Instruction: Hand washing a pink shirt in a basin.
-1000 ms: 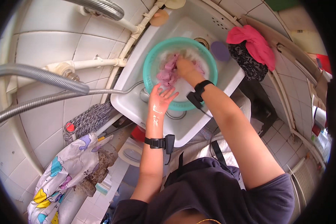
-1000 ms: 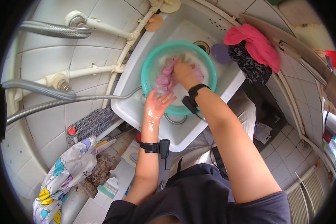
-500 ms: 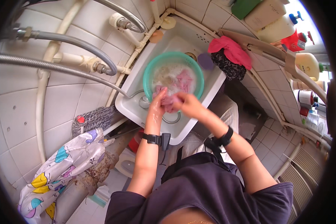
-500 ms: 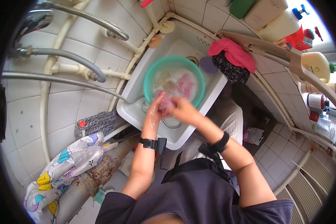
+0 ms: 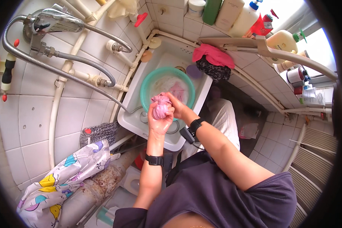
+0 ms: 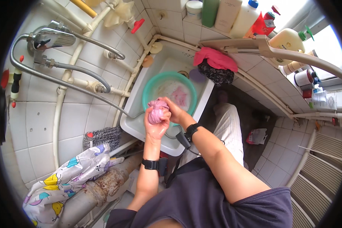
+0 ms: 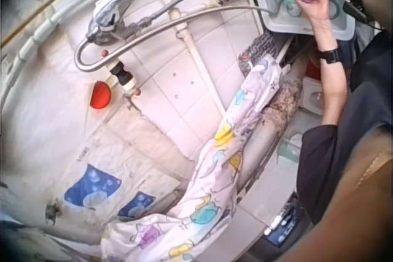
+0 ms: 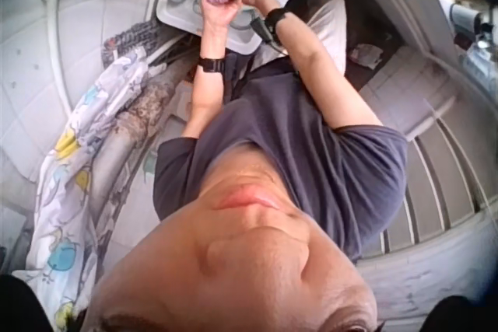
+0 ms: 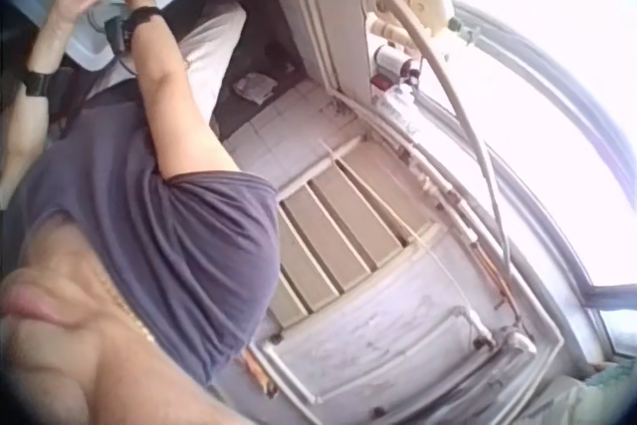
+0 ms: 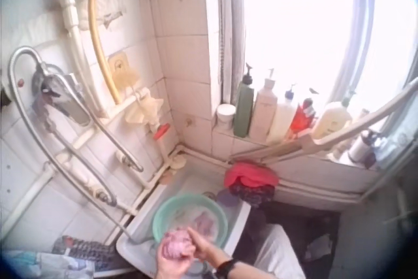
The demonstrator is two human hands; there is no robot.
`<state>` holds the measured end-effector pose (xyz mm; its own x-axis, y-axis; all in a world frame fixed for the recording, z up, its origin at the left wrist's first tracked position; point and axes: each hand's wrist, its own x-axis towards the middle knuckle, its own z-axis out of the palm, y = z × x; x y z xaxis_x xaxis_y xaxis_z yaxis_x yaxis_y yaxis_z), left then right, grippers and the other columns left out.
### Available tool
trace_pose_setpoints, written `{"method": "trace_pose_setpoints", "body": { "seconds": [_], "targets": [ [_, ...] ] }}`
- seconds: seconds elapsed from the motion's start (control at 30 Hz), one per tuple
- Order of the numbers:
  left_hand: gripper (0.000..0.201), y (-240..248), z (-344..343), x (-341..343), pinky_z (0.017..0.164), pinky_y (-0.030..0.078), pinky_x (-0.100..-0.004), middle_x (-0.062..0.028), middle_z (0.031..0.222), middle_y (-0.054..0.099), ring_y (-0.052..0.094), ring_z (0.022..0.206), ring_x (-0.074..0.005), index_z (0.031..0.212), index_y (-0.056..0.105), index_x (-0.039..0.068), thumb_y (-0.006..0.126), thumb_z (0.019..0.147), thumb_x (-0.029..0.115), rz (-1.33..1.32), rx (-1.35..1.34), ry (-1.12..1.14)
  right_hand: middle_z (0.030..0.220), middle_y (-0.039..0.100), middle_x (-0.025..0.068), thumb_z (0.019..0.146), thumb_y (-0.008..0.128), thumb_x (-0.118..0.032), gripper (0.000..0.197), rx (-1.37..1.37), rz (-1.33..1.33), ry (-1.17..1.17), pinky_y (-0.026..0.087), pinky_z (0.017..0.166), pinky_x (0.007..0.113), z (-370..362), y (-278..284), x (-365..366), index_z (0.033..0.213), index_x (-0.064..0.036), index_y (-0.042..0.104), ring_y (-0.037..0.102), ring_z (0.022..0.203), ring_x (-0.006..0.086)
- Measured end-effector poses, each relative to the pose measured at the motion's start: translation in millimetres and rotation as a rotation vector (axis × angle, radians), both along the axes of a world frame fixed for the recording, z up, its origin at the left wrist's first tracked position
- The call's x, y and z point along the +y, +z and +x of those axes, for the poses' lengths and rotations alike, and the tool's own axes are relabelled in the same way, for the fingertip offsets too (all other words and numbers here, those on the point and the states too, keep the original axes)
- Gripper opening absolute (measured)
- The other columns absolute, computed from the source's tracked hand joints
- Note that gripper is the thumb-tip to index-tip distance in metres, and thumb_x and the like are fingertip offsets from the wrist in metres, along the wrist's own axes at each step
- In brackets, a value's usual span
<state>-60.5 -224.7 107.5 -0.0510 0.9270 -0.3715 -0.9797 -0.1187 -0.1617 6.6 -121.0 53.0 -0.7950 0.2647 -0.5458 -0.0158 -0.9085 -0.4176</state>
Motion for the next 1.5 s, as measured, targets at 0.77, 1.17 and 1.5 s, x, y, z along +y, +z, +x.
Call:
{"method": "trace_pose_setpoints", "body": {
  "seconds": [0.77,1.17,1.5],
  "targets": [
    [0.012,33,-28,2,0.041,0.032,-0.0291,-0.0005,0.054,0.050,0.049,0.046,-0.0136,0.075,0.058,0.010,0.063,0.082,0.019,-0.550,1.078,-0.141,0.084,0.069,0.0163,0.073,0.064,-0.014,0.018,-0.061,1.518,0.455,0.053,0.076,0.039,-90,95,14,0.088,-0.0096,0.073,0.067,0.080,0.0316],
    [0.030,9,-36,10,0.064,0.051,-0.0450,-0.0214,0.076,0.066,0.064,0.079,-0.0425,0.080,0.071,0.005,0.066,0.077,0.034,-0.948,2.501,-0.431,0.085,0.070,0.0144,0.079,0.063,-0.027,0.025,-0.432,1.280,0.295,0.053,0.074,0.042,-88,59,21,0.088,-0.0045,0.069,0.066,0.079,0.0327],
    [0.010,52,-12,7,0.038,0.032,-0.0248,-0.0035,0.063,0.052,0.044,0.044,-0.0118,0.091,0.060,0.008,0.063,0.086,0.017,-0.126,0.622,-0.297,0.112,0.065,0.0147,0.091,0.052,-0.051,0.050,0.382,-0.121,0.275,0.050,0.089,0.047,-40,6,43,0.112,-0.0062,0.062,0.064,0.099,0.0328]
  ]
}}
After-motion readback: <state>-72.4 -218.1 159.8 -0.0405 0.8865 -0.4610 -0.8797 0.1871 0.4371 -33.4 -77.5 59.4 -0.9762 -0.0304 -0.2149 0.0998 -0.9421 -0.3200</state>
